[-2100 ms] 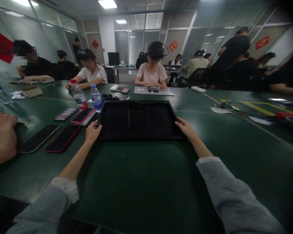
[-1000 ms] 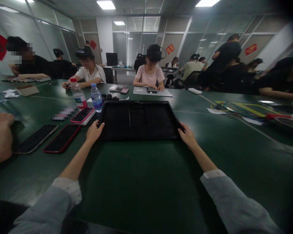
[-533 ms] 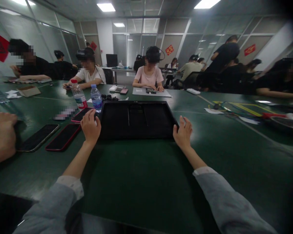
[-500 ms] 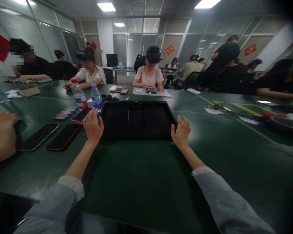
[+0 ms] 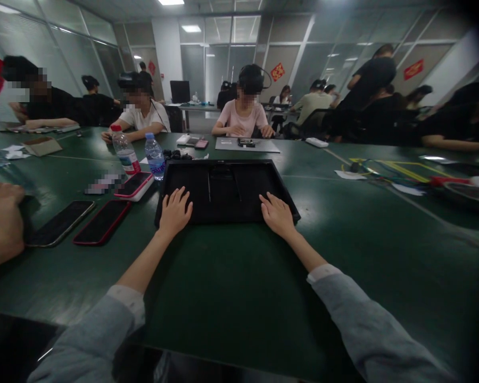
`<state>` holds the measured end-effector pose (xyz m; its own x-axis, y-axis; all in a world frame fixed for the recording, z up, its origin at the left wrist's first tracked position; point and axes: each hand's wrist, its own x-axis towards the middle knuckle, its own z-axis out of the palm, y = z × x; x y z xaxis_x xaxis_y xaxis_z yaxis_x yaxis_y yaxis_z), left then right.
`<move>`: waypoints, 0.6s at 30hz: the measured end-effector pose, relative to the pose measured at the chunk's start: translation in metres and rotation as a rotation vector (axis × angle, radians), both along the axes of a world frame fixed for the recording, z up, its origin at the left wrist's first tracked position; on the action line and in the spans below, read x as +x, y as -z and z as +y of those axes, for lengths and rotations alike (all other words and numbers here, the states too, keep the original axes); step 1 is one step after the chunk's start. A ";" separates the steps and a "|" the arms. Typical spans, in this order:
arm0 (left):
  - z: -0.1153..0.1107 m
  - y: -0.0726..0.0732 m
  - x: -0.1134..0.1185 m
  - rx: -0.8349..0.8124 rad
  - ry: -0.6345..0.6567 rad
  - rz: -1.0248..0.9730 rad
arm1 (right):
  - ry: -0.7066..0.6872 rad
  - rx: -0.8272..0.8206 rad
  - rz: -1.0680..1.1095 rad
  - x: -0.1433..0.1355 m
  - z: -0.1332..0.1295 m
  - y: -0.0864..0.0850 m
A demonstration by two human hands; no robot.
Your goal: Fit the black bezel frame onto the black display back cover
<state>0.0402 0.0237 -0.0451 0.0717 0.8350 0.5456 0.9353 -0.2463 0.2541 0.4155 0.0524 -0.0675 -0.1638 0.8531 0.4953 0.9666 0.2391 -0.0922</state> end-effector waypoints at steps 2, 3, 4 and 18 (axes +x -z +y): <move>0.000 -0.003 -0.006 0.052 -0.011 -0.037 | -0.013 0.010 0.029 0.001 0.000 -0.001; 0.000 -0.004 -0.011 0.068 -0.015 -0.057 | -0.021 0.021 0.044 0.001 0.000 -0.001; 0.001 -0.005 -0.018 0.076 -0.021 -0.077 | -0.028 0.033 0.059 0.001 0.000 -0.001; 0.032 0.021 -0.086 -0.157 -0.239 -0.746 | 0.218 0.008 0.662 0.076 0.030 0.006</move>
<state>-0.0459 0.0554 -0.0665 -0.4563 0.8529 0.2535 0.5275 0.0299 0.8490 0.4910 0.0821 -0.0733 0.3491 0.8281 0.4386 0.7339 0.0495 -0.6775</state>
